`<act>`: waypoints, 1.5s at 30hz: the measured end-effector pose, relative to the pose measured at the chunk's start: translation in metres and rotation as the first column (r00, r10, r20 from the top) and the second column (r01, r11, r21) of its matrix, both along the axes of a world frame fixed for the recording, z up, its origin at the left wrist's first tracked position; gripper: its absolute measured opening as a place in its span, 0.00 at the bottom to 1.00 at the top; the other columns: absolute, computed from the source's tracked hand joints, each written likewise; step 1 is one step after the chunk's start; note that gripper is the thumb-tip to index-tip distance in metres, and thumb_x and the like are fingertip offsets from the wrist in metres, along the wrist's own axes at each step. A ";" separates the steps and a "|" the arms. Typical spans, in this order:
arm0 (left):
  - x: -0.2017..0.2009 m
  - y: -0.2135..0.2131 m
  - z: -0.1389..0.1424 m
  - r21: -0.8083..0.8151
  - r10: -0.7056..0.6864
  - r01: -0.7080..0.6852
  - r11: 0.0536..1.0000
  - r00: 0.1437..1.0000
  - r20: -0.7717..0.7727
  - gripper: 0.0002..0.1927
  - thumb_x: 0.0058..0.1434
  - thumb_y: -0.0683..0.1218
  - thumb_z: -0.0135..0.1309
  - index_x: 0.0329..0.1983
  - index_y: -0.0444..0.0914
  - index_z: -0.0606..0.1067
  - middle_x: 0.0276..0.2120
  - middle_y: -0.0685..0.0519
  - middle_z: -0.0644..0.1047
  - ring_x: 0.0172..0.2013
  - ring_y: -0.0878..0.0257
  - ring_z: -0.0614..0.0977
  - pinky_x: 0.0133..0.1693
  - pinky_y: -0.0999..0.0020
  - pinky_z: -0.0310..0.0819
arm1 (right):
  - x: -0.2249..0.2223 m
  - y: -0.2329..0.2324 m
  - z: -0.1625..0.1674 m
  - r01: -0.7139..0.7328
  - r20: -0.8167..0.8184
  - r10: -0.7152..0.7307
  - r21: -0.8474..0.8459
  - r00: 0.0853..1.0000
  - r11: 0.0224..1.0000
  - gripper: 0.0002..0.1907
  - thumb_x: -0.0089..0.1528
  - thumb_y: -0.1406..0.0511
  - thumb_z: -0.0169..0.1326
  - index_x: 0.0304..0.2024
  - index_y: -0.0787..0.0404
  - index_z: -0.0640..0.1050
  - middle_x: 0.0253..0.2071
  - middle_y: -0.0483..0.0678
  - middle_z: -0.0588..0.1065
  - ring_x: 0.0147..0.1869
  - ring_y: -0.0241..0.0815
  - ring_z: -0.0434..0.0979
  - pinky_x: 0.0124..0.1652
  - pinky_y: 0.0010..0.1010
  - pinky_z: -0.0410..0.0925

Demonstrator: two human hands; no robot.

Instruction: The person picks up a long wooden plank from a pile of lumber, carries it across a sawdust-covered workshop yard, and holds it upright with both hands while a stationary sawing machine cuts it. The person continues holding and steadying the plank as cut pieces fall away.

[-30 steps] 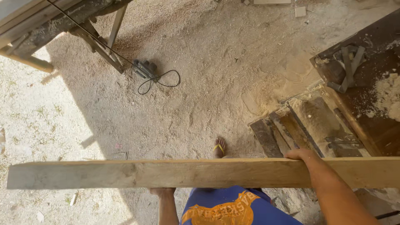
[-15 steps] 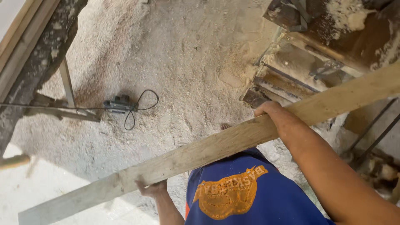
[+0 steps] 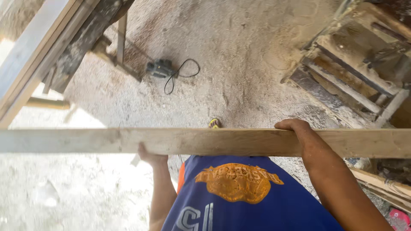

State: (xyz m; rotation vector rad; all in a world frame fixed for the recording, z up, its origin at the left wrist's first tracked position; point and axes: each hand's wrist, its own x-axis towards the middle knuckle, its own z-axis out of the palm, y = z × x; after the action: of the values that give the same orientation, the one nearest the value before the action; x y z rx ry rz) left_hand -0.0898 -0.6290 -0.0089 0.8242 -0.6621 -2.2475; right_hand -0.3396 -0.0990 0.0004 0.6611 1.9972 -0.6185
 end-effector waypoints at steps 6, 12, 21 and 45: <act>0.081 -0.021 0.030 0.080 -0.022 0.027 0.996 0.997 -0.072 0.36 0.66 0.64 0.43 0.72 0.40 0.60 0.63 0.45 0.69 0.66 0.45 0.68 0.65 0.44 0.65 | 0.109 -0.018 0.001 0.047 -0.011 -0.047 -0.037 0.999 0.998 0.22 0.56 0.52 0.67 0.50 0.53 0.85 0.56 0.52 0.80 0.59 0.48 0.76 0.58 0.36 0.66; 0.114 -0.051 0.037 0.074 -0.153 0.151 0.986 0.988 0.021 0.33 0.67 0.58 0.49 0.71 0.39 0.62 0.62 0.48 0.69 0.65 0.49 0.69 0.65 0.46 0.64 | 0.205 -0.067 -0.001 0.135 -0.081 -0.147 -0.138 0.986 0.981 0.19 0.57 0.54 0.65 0.47 0.55 0.84 0.49 0.51 0.80 0.52 0.46 0.78 0.54 0.35 0.68; 0.181 -0.130 0.018 0.113 -0.412 0.417 0.902 0.909 -0.066 0.29 0.63 0.50 0.49 0.66 0.34 0.64 0.58 0.42 0.71 0.62 0.46 0.71 0.63 0.45 0.65 | 0.338 -0.132 -0.002 0.048 -0.068 -0.046 0.039 0.997 0.998 0.26 0.56 0.48 0.61 0.52 0.52 0.82 0.55 0.52 0.77 0.58 0.49 0.75 0.58 0.39 0.66; 0.272 -0.212 0.019 0.233 -0.704 0.682 0.693 0.710 0.014 0.35 0.54 0.51 0.50 0.66 0.36 0.62 0.58 0.43 0.69 0.63 0.47 0.67 0.63 0.44 0.63 | 0.564 -0.242 0.006 -0.047 0.097 0.034 0.134 0.995 0.990 0.43 0.52 0.33 0.51 0.64 0.44 0.77 0.72 0.55 0.67 0.72 0.58 0.66 0.66 0.50 0.60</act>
State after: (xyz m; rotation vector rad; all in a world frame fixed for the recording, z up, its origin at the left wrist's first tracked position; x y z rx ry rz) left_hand 0.1819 -0.8414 0.0103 0.8935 -0.9103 -3.0290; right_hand 0.2244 -0.3409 0.0067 0.7165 1.9719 -0.4219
